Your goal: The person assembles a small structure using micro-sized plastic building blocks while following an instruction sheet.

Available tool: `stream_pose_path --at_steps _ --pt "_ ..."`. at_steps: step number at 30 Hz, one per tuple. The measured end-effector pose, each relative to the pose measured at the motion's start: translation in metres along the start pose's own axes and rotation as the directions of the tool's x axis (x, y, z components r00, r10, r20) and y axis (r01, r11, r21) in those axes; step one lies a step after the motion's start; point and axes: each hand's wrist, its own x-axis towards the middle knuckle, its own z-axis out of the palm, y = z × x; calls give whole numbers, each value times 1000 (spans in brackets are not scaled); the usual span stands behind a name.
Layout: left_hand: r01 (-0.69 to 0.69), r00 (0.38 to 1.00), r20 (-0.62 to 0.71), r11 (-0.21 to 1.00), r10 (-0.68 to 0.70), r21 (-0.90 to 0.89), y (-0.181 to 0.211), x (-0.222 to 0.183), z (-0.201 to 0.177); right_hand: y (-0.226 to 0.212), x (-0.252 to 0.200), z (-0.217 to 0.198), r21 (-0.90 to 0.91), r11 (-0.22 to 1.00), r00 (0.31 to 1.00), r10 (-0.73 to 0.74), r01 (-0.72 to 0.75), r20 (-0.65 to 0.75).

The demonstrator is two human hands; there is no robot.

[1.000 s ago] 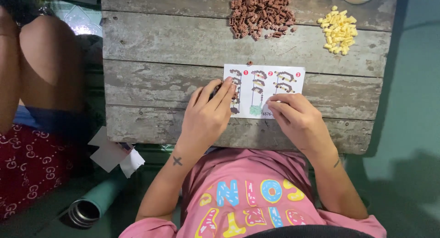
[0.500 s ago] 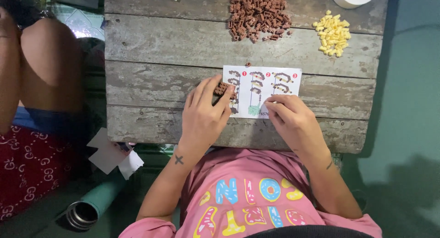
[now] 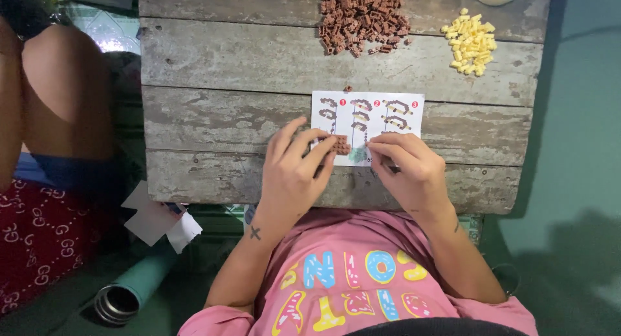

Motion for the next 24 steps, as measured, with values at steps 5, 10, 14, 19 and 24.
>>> stream_pose_path --at_steps 5,10,14,19,24 --pt "-15 1000 -19 1000 14 -19 2 -2 6 -2 7 9 61 998 1000 3 -2 -22" --pt "-8 999 -36 999 6 -40 2 -2 8 -5 13 15 137 991 1000 1 0 -8" --pt "-10 999 -52 999 7 -52 3 -2 8 -7 15 14 126 992 999 -22 25 -25" --pt "-7 998 -55 999 4 -54 4 -2 8 -3 12 17 115 992 999 -43 45 -21" --pt "-13 998 -69 999 10 -50 3 -2 9 -3 11 18 94 995 999 -38 40 -21"
